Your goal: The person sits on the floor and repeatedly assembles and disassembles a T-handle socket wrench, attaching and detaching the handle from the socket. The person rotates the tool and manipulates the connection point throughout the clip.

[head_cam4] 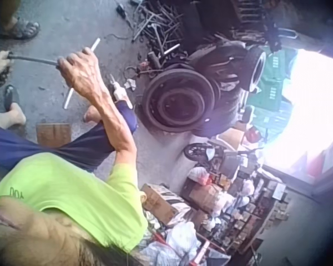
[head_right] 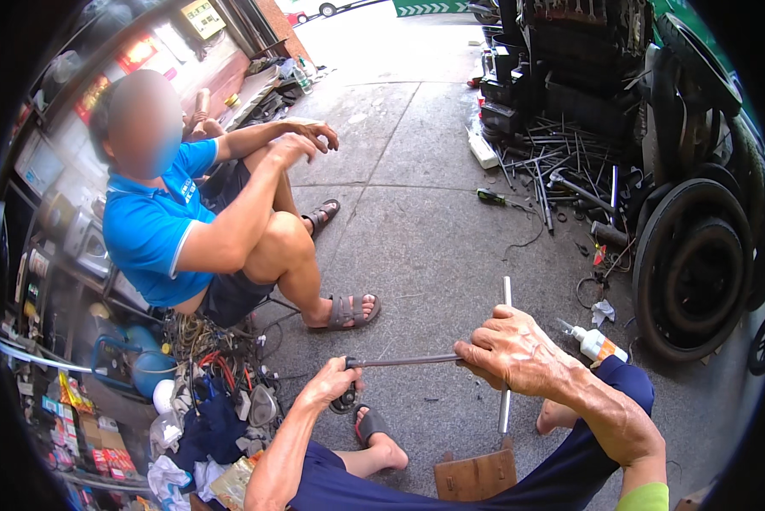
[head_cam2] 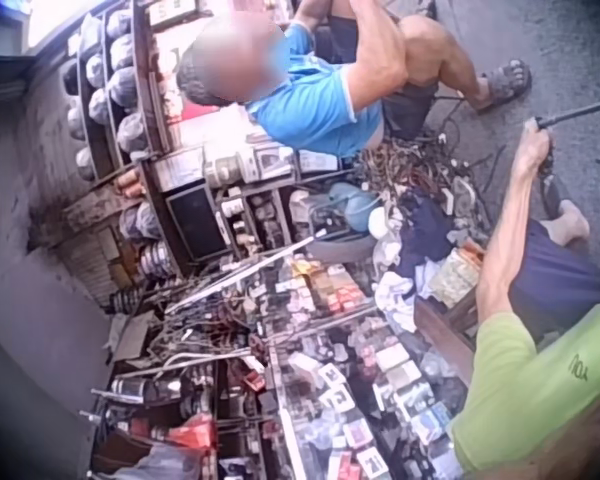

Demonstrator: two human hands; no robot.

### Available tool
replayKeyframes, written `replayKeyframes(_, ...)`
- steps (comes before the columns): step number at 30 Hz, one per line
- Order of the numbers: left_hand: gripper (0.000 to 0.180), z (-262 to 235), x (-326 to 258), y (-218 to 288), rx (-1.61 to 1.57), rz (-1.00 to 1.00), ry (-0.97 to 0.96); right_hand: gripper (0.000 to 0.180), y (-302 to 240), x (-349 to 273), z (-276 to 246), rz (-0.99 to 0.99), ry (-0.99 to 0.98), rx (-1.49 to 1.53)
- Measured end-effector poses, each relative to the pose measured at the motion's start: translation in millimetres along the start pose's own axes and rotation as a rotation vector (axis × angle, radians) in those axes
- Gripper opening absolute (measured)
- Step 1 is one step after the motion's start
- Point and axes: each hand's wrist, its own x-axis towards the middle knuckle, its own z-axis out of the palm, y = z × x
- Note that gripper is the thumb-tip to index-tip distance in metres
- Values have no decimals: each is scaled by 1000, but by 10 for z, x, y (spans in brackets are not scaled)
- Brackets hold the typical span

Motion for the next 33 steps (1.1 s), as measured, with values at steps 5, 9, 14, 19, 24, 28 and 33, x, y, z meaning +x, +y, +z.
replayKeyframes(5, 21, 18, 5, -38, 36, -15, -12, 20, -7, -19, -5, 28, -30, 40)
replayKeyframes(9, 20, 58, -35, 42, 27, 4, 4, 19, 6, -46, -13, 22, -22, 34)
replayKeyframes(14, 17, 92, -33, 37, -37, 37, 22, 18, -2, -43, -16, 22, -3, 15)
replayKeyframes(19, 16, 78, 8, 13, 24, 47, 67, 19, 0, -34, -22, 11, 14, 9)
replayKeyframes(24, 16, 72, -16, 21, 19, 30, 93, 20, -4, -23, -10, 3, 19, 20)
replayKeyframes(28, 15, 62, -31, 73, 23, 28, 115, 20, -26, -19, -6, 3, 40, 21)
replayKeyframes(33, 14, 66, -28, 20, 4, 15, 107, 15, -72, -14, -18, 56, 58, 60)
